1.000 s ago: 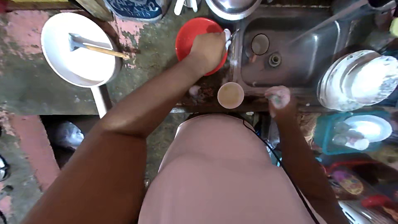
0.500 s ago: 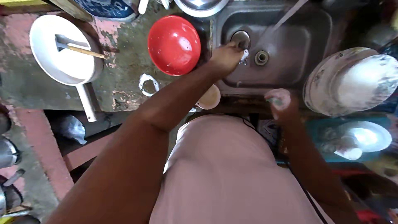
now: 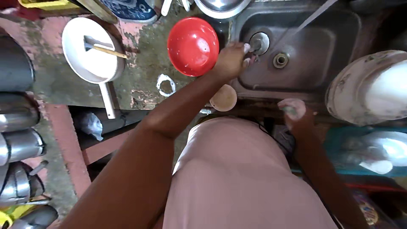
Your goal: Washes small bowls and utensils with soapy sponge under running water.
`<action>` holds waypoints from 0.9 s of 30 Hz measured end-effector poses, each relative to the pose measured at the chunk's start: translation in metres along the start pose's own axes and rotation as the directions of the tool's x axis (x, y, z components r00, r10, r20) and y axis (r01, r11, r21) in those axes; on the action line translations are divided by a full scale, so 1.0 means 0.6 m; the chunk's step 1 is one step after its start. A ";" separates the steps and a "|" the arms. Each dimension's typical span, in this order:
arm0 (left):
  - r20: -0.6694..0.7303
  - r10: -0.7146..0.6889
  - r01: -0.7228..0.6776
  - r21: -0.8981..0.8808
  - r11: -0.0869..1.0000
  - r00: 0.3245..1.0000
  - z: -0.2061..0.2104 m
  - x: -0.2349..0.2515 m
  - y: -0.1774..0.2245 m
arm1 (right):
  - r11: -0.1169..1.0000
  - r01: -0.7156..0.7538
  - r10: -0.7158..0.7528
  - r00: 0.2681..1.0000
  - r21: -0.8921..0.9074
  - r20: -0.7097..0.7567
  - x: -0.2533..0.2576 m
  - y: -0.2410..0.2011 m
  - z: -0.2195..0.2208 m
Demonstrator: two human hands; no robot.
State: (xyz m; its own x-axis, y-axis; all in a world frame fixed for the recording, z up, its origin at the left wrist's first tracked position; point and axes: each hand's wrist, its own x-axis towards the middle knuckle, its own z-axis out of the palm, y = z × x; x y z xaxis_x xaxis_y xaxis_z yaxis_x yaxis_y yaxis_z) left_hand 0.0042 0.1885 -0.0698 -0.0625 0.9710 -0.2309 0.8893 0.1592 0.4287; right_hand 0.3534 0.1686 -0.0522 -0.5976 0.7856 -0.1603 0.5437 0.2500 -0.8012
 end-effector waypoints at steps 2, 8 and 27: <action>-0.227 -0.082 0.074 -0.044 0.996 0.970 -0.035 -0.053 -0.055 | 1.000 0.013 -0.013 1.000 -0.025 0.026 0.010 -0.024 0.018; -0.290 -0.753 0.528 -0.567 0.632 0.591 -0.091 -0.186 -0.259 | 0.996 0.046 -0.041 0.997 -0.079 0.062 0.040 -0.096 0.095; 0.358 -0.573 0.402 -0.914 -0.054 0.737 -0.069 -0.188 -0.283 | 0.998 0.008 -0.013 0.998 -0.066 -0.064 -0.003 -0.143 0.148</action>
State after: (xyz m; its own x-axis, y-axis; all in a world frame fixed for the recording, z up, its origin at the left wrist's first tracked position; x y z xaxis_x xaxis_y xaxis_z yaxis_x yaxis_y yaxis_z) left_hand -0.1585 0.0595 -0.0808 -0.3938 0.5607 -0.7284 -0.4872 0.5446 0.6827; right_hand 0.2555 0.0955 -0.0342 -0.5651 0.8173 -0.1127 0.5766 0.2935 -0.7625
